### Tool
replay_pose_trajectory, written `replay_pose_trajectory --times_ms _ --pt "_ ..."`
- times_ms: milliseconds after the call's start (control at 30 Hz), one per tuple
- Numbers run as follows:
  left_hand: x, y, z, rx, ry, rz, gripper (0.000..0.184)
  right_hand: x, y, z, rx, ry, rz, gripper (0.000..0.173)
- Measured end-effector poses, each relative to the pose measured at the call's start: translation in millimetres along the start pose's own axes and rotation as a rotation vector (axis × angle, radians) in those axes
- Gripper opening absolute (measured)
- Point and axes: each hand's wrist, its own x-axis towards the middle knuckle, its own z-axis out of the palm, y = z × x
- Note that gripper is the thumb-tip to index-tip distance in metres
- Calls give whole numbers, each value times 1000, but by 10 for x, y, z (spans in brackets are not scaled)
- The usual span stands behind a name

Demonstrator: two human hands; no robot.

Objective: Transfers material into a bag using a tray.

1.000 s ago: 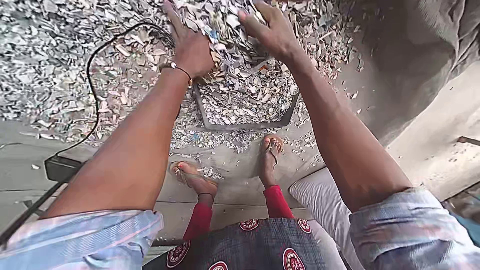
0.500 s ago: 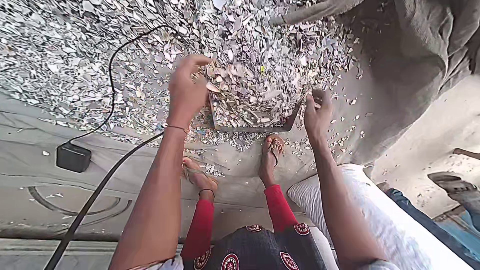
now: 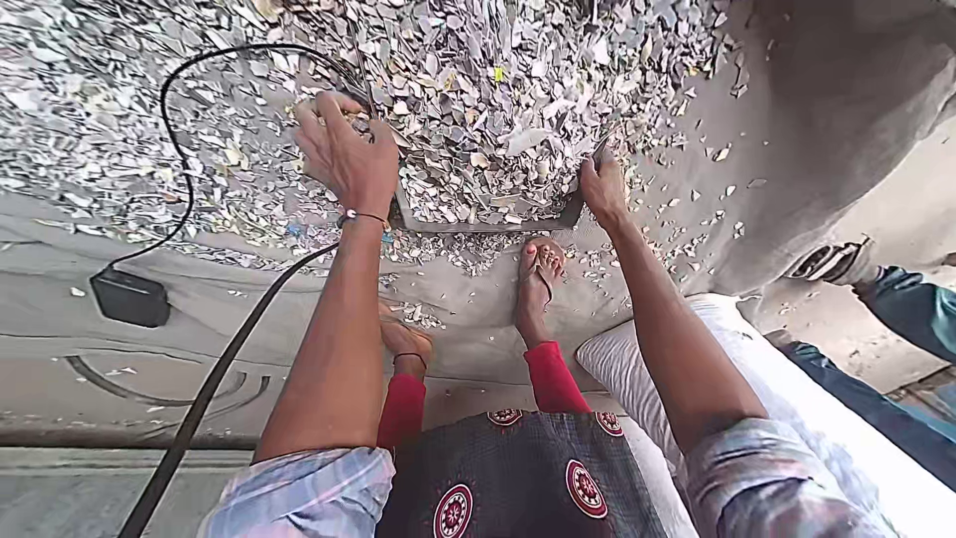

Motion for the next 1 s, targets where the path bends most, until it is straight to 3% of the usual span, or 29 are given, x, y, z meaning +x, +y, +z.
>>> replay_pose_trajectory --times_ms 100,167,267,367,433,500,567,633,667,733,800,900,1000 --pt "-88 62 -18 63 -32 108 43 415 521 281 383 -234 259 26" --pt "-79 10 57 -59 -114 78 56 541 574 256 388 -315 331 16" --pt "-50 -74 115 -141 -112 63 61 512 540 163 279 -376 266 16" --pt "-54 -209 147 -231 -160 -25 49 199 449 87 226 -364 211 22" --pt "-51 -339 147 -294 -249 -86 53 -162 426 209 409 -245 237 21" --pt "21 -428 86 -365 -309 -87 62 -515 179 317 782 -128 418 30" --pt "62 -433 -43 -401 -371 -140 78 -859 -334 128 928 -146 703 28" --pt "144 -366 -105 -400 -405 -226 88 -985 -344 218 1118 -147 715 47" --pt "145 -308 -137 -401 -441 -263 87 -932 -171 440 1264 -98 689 45" --pt "94 -238 -146 -389 -397 -285 85 -736 -144 638 1306 -3 829 22" --pt "22 -291 -81 -216 -258 -250 90 -634 -355 429 1271 -145 1100 12" --pt "-141 -402 -16 -125 -227 -176 100 -708 -92 678 1500 -28 892 8" --pt "-515 -632 87 -274 -190 -190 97 -977 -106 463 1363 -16 924 8"
